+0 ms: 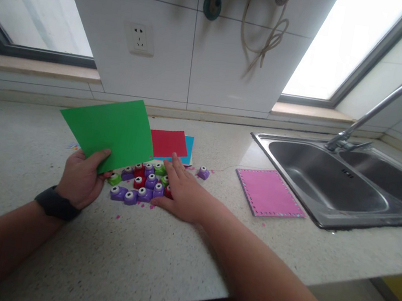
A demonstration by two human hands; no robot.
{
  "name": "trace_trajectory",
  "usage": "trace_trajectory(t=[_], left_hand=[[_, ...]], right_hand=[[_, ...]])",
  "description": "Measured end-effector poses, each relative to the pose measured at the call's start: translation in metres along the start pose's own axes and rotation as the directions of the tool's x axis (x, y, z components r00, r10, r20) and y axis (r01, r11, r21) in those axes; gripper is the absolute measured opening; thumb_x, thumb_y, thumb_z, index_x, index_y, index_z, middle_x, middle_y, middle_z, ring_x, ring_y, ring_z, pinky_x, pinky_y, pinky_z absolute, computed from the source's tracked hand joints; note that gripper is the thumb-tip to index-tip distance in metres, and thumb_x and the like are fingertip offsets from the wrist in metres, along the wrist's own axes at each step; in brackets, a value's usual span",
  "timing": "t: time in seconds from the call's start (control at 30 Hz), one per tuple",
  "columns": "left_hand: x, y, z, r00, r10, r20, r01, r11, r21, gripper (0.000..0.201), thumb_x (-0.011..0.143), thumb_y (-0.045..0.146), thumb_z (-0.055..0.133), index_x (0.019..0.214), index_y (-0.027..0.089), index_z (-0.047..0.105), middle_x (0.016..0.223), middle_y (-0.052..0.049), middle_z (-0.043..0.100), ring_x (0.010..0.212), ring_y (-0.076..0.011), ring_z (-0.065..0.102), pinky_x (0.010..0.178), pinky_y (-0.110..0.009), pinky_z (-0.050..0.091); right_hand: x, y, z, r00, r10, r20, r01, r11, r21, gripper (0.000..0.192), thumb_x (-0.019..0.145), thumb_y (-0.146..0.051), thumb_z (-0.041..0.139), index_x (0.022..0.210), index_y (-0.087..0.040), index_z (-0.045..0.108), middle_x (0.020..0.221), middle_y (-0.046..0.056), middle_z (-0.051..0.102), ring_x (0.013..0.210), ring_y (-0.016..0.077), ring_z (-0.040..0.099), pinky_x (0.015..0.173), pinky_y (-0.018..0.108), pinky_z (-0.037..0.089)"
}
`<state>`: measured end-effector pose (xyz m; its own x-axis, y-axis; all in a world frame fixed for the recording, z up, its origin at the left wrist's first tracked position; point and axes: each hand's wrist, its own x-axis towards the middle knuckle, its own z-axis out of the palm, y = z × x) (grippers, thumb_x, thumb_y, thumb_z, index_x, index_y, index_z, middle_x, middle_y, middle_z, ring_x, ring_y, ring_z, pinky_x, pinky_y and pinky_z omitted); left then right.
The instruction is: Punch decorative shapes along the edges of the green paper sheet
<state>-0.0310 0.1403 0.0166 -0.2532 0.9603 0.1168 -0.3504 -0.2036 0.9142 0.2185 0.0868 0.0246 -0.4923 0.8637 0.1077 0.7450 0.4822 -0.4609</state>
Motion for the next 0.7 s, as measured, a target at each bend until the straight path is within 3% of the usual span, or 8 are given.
trace_trajectory(t=[0.27, 0.47, 0.53, 0.63, 0.7], left_hand=[[0.000, 0.000, 0.000, 0.999, -0.026, 0.036, 0.026, 1.000, -0.004, 0.029, 0.068, 0.026, 0.083, 0.091, 0.017, 0.068, 0.086, -0.001, 0.070, 0.050, -0.0096, 0.056, 0.032, -0.018, 0.039], [-0.007, 0.000, 0.002, 0.992, -0.095, 0.082, 0.099, 0.994, -0.047, 0.032, 0.067, 0.024, 0.084, 0.093, 0.015, 0.068, 0.085, 0.000, 0.069, 0.049, -0.0075, 0.053, 0.034, -0.017, 0.037], [-0.011, 0.001, 0.005, 0.989, -0.116, 0.091, 0.122, 0.991, -0.061, 0.033, 0.067, 0.024, 0.084, 0.094, 0.014, 0.068, 0.088, -0.001, 0.070, 0.050, -0.0073, 0.054, 0.034, -0.016, 0.037], [-0.016, 0.002, 0.008, 0.983, -0.144, 0.111, 0.151, 0.987, -0.057, 0.034, 0.067, 0.024, 0.084, 0.096, 0.014, 0.069, 0.091, -0.004, 0.072, 0.051, -0.0084, 0.056, 0.034, -0.017, 0.037], [-0.017, 0.003, 0.009, 0.982, -0.152, 0.114, 0.158, 0.986, -0.046, 0.033, 0.068, 0.024, 0.083, 0.096, 0.014, 0.069, 0.091, -0.005, 0.073, 0.051, -0.0089, 0.057, 0.034, -0.017, 0.037]], right_hand=[[-0.006, -0.003, -0.010, 0.989, 0.080, 0.123, -0.102, 0.976, 0.191, 0.114, 0.087, -0.068, 0.064, 0.165, -0.014, 0.002, 0.170, 0.020, -0.006, 0.157, 0.0358, 0.001, 0.127, 0.054, 0.014], [-0.006, -0.003, -0.008, 0.994, -0.010, 0.107, -0.023, 0.951, 0.307, 0.112, 0.086, -0.059, 0.071, 0.166, -0.022, 0.001, 0.171, 0.016, -0.006, 0.158, 0.0362, 0.007, 0.127, 0.054, 0.016], [-0.008, -0.006, -0.010, 0.993, -0.055, 0.105, 0.018, 0.946, 0.323, 0.110, 0.088, -0.054, 0.071, 0.165, -0.022, -0.001, 0.172, 0.017, 0.000, 0.156, 0.0355, 0.020, 0.125, 0.051, 0.025], [-0.009, -0.013, -0.015, 0.987, -0.113, 0.111, 0.076, 0.952, 0.296, 0.104, 0.091, -0.046, 0.070, 0.165, -0.022, 0.001, 0.168, 0.017, 0.022, 0.145, 0.0328, 0.043, 0.118, 0.048, 0.039], [-0.009, -0.015, -0.018, 0.990, -0.118, 0.082, 0.099, 0.973, 0.207, 0.100, 0.091, -0.045, 0.070, 0.165, -0.022, 0.007, 0.163, 0.016, 0.036, 0.140, 0.0318, 0.049, 0.115, 0.047, 0.043]])
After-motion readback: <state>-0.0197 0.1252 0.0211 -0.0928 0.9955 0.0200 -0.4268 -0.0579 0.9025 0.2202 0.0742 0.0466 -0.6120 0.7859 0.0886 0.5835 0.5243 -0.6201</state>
